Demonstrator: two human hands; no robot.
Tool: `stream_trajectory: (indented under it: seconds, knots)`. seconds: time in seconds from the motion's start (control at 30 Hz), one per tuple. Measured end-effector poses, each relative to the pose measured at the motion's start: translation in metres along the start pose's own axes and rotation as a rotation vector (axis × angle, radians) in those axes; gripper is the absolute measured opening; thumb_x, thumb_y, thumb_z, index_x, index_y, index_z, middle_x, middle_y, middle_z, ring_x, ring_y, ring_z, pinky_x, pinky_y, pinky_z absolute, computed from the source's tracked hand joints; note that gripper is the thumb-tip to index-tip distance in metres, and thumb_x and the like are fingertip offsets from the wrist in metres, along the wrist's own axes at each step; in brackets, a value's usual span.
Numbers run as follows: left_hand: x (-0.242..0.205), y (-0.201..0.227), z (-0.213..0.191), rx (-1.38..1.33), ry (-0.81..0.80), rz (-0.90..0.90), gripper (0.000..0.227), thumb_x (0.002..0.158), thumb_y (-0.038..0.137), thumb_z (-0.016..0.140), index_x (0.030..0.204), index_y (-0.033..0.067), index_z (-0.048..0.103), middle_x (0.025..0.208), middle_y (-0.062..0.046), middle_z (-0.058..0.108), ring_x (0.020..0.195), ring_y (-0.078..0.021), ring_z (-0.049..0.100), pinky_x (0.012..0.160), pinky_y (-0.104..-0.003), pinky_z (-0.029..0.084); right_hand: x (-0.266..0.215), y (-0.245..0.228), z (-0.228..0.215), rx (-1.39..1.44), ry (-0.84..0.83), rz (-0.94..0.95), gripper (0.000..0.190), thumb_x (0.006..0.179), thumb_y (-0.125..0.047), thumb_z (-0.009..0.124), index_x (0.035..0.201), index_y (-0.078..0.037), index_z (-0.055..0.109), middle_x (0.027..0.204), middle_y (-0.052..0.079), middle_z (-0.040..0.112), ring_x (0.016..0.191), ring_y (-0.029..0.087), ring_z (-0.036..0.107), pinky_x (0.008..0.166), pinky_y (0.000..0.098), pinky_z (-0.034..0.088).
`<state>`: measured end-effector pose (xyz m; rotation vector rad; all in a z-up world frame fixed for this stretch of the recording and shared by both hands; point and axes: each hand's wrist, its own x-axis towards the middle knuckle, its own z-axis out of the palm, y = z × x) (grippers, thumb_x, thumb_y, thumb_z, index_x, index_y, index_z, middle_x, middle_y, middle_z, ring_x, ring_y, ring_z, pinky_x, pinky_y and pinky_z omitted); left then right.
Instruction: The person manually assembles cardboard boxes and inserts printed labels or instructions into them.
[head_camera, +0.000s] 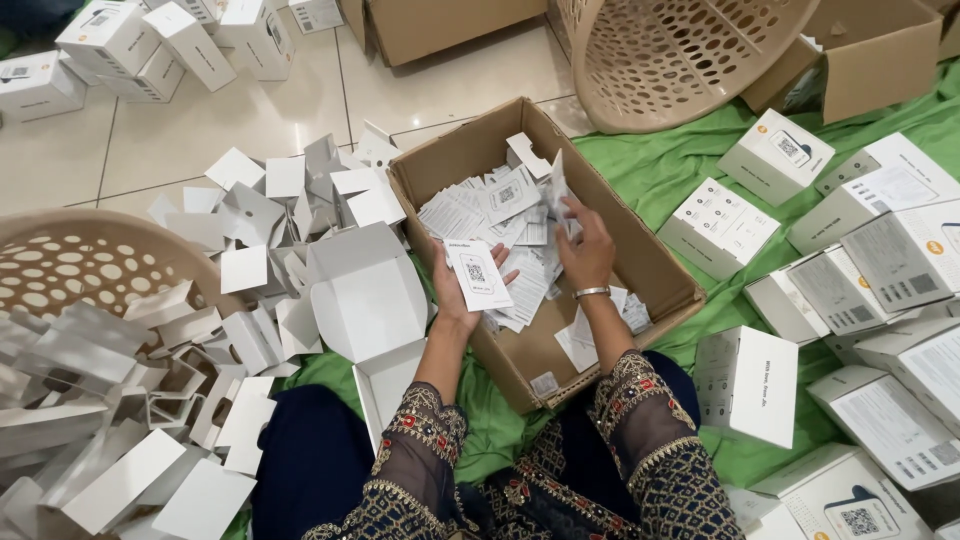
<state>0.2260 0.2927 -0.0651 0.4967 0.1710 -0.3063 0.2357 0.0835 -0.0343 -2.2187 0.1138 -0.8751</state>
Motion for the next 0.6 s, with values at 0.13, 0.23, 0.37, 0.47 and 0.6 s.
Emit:
stream_trajectory:
  seconds: [0.13, 0.23, 0.37, 0.47, 0.6]
  knots:
    - [0.000, 0.002, -0.001, 0.017, -0.017, 0.009, 0.103, 0.087, 0.081, 0.041, 0.153, 0.0031, 0.026, 0.147, -0.035, 0.043, 0.140, -0.0443, 0.046, 0.108, -0.069, 0.042, -0.002, 0.003, 0.011, 0.595, -0.374, 0.313, 0.028, 0.100, -0.024, 0.068, 0.122, -0.007, 0.073, 0.086, 0.008, 0.076, 0.056, 0.012, 0.063, 0.051, 0.0277, 0.046]
    - [-0.004, 0.001, 0.005, 0.020, -0.003, -0.004, 0.104, 0.086, 0.080, 0.041, 0.154, 0.0036, 0.023, 0.149, -0.034, 0.041, 0.141, -0.0435, 0.044, 0.108, -0.068, 0.042, -0.001, 0.039, 0.026, 0.543, -0.292, 0.319, 0.027, 0.108, -0.025, 0.063, 0.119, -0.003, 0.074, 0.087, 0.006, 0.079, 0.056, 0.009, 0.063, 0.050, 0.0243, 0.046]
    - [-0.008, 0.003, 0.014, 0.070, 0.005, 0.002, 0.110, 0.087, 0.080, 0.041, 0.156, -0.0010, 0.013, 0.152, -0.038, 0.037, 0.144, -0.0443, 0.043, 0.109, -0.064, 0.044, -0.018, 0.112, 0.061, 0.219, -0.215, 0.297, 0.050, 0.094, -0.034, 0.071, 0.130, -0.002, 0.063, 0.095, 0.010, 0.079, 0.074, 0.020, 0.071, 0.066, 0.0343, 0.054]
    - [-0.006, 0.003, 0.012, 0.104, 0.006, -0.012, 0.110, 0.088, 0.076, 0.045, 0.157, -0.0024, 0.011, 0.153, -0.036, 0.038, 0.144, -0.0428, 0.043, 0.111, -0.061, 0.044, -0.032, 0.122, 0.080, -0.384, -0.217, -0.069, 0.087, 0.055, -0.053, 0.080, 0.124, -0.003, 0.065, 0.097, 0.012, 0.080, 0.081, 0.035, 0.074, 0.061, 0.0563, 0.054]
    - [0.008, -0.004, -0.011, 0.143, -0.036, -0.037, 0.095, 0.097, 0.063, 0.048, 0.158, -0.0045, 0.020, 0.152, -0.029, 0.046, 0.144, -0.0371, 0.045, 0.113, -0.054, 0.044, -0.034, 0.109, 0.082, -0.582, -1.089, 0.332, 0.072, 0.087, -0.069, 0.071, 0.124, -0.008, 0.079, 0.117, 0.015, 0.076, 0.109, 0.031, 0.071, 0.098, 0.0431, 0.054]
